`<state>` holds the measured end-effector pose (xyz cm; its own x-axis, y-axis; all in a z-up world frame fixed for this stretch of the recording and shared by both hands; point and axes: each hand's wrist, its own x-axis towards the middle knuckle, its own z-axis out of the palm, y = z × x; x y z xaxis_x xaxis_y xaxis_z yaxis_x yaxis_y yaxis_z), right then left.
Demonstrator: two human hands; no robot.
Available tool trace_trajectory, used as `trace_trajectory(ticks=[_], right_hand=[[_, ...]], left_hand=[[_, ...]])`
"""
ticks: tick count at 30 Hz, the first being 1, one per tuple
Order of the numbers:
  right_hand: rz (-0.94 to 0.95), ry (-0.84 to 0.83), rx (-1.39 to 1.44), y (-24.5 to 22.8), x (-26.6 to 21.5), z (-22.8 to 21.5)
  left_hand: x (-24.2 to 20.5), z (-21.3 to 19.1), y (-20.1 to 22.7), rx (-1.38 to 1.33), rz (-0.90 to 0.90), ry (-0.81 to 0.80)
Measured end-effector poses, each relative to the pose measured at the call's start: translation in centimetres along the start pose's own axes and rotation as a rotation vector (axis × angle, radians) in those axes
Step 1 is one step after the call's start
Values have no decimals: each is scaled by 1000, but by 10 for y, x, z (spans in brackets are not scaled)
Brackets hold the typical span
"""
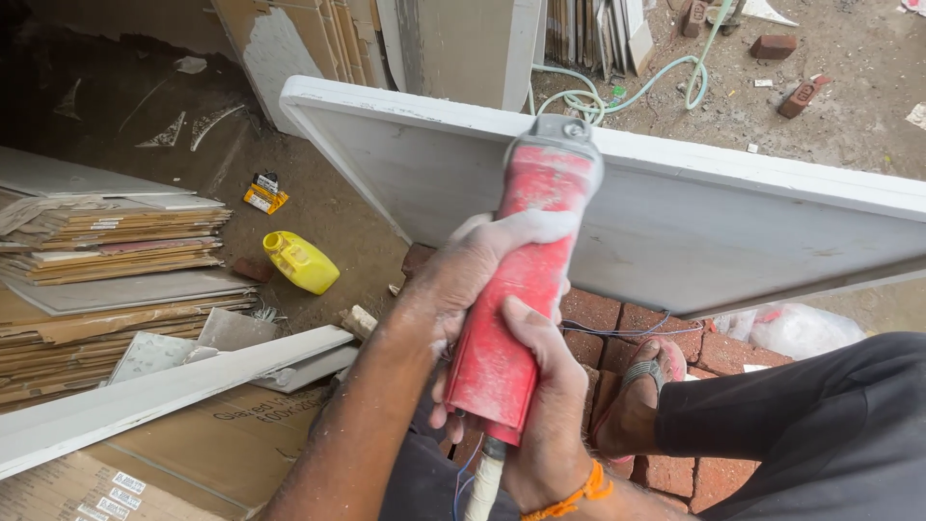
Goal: The person uses a red angle grinder to smooth the edge of a white panel, pausing to feel the edge by hand before resuming the grinding.
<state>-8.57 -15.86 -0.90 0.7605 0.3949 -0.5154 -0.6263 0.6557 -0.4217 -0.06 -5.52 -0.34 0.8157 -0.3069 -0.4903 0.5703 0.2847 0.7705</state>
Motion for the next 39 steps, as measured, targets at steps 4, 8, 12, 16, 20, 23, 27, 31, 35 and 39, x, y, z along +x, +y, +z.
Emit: trace_trajectory(ticks=[4, 8, 12, 16, 20, 23, 27, 31, 35, 39], right_hand=[[-105, -11, -27, -1, 0, 0], [32, -101, -19, 6, 19, 13], [109, -137, -98, 12, 34, 18], [88, -130, -40, 13, 19, 3], [25, -53, 26, 13, 10, 3], [22, -78, -4, 12, 19, 4], [30, -144, -66, 11, 24, 2], [-2, -76, -9, 14, 13, 1], [21, -84, 18, 14, 19, 5], [42, -85, -84, 8, 24, 12]], left_hand=[[5, 4, 1, 56, -18, -38], [-11, -16, 19, -15, -58, 163], [-19, -33, 25, -36, -28, 319], [-13, -20, 8, -7, 4, 243], [-5, -17, 0, 6, -12, 46], [-7, -19, 10, 12, -31, 143], [-10, -23, 13, 33, -1, 262], [-6, -19, 2, 47, 21, 123], [-9, -18, 12, 53, -8, 130], [-13, -24, 18, -21, -21, 265]])
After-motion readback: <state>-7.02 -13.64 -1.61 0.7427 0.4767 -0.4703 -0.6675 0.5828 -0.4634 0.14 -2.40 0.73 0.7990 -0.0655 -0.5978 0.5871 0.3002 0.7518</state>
